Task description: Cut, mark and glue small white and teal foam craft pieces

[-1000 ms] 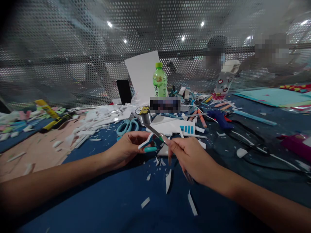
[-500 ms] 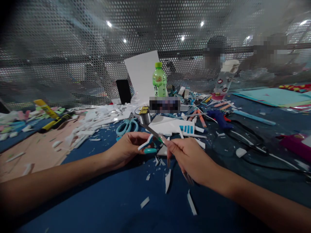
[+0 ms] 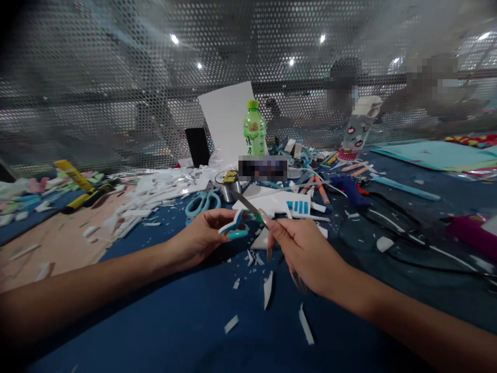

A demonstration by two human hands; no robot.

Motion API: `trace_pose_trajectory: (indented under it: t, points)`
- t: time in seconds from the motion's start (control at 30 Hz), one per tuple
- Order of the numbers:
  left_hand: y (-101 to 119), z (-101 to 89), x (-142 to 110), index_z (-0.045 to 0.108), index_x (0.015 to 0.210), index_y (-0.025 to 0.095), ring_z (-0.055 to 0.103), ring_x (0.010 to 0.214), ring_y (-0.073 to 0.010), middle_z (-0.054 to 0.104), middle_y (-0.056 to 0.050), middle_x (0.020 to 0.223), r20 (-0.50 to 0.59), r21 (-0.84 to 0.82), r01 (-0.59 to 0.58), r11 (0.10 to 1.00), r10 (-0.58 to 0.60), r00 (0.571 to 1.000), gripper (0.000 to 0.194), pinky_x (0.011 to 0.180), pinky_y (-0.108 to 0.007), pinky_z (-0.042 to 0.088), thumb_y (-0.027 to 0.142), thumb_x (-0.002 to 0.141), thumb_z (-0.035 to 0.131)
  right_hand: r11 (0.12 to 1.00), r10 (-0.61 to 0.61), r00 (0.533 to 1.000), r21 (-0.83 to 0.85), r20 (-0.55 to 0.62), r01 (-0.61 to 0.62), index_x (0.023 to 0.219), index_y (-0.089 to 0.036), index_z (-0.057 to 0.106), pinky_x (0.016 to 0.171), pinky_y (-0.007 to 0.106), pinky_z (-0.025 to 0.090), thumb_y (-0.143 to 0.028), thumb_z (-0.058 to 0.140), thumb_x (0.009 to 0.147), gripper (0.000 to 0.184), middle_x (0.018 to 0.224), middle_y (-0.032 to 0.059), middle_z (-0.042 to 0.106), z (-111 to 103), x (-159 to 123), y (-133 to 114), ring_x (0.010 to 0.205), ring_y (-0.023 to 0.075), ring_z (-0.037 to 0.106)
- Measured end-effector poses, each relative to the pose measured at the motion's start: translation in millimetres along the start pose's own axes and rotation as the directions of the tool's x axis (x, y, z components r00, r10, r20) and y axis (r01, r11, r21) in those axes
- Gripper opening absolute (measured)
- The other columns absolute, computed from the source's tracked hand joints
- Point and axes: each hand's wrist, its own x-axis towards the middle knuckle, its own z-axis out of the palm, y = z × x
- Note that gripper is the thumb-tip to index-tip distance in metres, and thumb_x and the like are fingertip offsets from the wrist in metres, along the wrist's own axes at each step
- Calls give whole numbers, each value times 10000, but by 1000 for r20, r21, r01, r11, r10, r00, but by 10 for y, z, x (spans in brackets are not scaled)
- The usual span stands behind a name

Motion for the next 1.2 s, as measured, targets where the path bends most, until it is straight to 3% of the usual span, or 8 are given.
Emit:
trace_pose_trajectory:
  t: [0.47, 0.97, 1.2]
  points:
    - [-14, -8, -5, 704, 845, 128, 646, 737, -114, 711, -39, 820, 18, 46, 0, 999, 0, 1000, 377, 689, -201, 501, -47, 513, 730, 999, 20, 999, -49, 44, -18, 686, -195, 561, 411, 225, 366, -558, 291, 891, 497, 335, -48, 412, 6, 2, 19, 308, 92, 437]
    - [-38, -1, -18, 702, 807, 142, 612, 646, -85, 686, -4, 730, 6, 83, -8, 997, 7, 1000, 325, 639, -199, 488, -5, 521, 748, 998, 36, 998, -62, 57, -32, 675, -203, 537, 395, 226, 350, -571, 290, 885, 490, 331, -57, 400, 11, 7, 51, 292, 95, 428]
    - [-15, -3, -25, 701, 758, 129, 632, 659, -111, 691, -24, 731, 30, 95, -2, 995, -1, 1000, 312, 625, -212, 500, -11, 485, 756, 995, 38, 997, -94, 72, -31, 651, -199, 539, 414, 226, 370, -542, 302, 892, 482, 337, -56, 380, 36, -25, -22, 309, 91, 423]
